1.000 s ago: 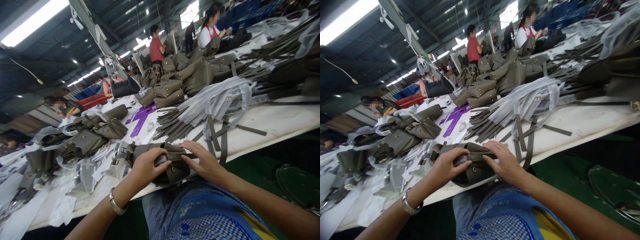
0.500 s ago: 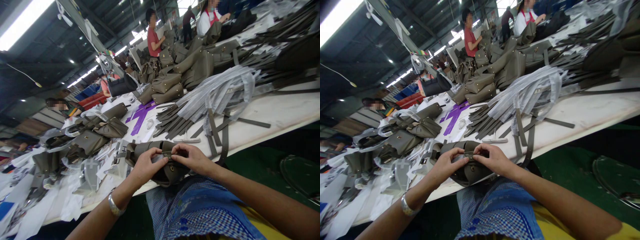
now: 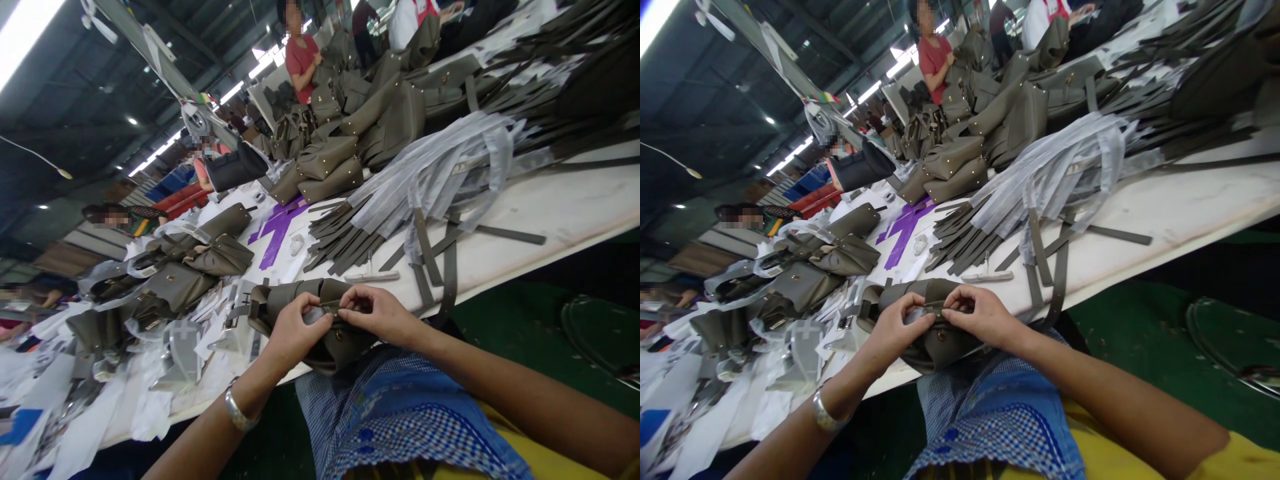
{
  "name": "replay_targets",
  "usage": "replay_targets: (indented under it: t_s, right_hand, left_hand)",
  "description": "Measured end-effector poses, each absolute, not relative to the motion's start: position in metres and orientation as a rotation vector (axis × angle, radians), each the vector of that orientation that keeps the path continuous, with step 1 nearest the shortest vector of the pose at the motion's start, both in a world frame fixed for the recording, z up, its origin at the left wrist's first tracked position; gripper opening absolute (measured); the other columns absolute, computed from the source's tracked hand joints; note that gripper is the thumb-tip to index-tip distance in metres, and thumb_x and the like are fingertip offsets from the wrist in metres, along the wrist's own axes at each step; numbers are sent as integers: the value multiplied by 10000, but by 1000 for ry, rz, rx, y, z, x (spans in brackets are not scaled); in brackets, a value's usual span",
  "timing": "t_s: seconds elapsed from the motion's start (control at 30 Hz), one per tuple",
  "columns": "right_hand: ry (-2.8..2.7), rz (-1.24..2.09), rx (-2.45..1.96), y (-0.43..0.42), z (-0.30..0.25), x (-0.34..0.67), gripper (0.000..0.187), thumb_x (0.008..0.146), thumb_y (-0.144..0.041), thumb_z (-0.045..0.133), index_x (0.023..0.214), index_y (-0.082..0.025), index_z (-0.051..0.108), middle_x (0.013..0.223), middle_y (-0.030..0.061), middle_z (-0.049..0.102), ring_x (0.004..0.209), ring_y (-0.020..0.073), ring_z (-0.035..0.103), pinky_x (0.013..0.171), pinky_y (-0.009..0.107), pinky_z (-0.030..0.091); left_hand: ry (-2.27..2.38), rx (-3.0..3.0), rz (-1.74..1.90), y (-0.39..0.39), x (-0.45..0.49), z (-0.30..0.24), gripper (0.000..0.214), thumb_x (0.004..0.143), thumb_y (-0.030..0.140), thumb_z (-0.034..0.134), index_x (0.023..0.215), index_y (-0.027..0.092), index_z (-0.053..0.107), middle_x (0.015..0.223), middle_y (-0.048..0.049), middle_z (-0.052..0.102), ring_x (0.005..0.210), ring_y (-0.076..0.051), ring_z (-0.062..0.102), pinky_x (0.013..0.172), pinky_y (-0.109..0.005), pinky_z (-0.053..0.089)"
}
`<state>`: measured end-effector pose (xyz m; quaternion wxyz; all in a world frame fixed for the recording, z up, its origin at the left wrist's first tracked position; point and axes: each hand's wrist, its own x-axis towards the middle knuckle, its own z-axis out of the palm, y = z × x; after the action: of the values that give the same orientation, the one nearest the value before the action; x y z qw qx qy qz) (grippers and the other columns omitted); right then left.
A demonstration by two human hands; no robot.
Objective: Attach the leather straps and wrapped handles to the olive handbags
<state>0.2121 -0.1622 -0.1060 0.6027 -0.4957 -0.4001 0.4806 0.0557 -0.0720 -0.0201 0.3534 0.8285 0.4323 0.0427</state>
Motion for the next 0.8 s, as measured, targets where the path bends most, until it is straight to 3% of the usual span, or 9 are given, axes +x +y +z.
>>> replay_targets:
  t_s: [0.27,0.63,0.8]
  right_hand:
    - [-891,1212,-1104,-161,-111,214,208,759,-330,726,823,-156,631,671,-28,587,619,104,533,599,231,432]
    - [-1072,1058,-1177,-160,-118,216,210,840,-379,672,860,-171,653,748,-5,655,697,137,597,646,241,462]
    - [-1455,491,-1725,-156,-129,256,282,1002,-323,439,1018,-185,685,972,63,694,887,174,623,797,278,469]
  left_hand:
    - [1081,2010,75,-69,52,-26,297,791,397,672,944,161,574,829,-15,666,818,-192,640,709,-254,473]
    - [1087,2025,176,-72,55,-32,175,750,247,646,888,164,577,785,10,636,786,-171,611,688,-235,444]
    - [1100,2027,183,-75,53,-30,177,760,261,637,902,172,583,800,12,655,796,-176,622,702,-242,445]
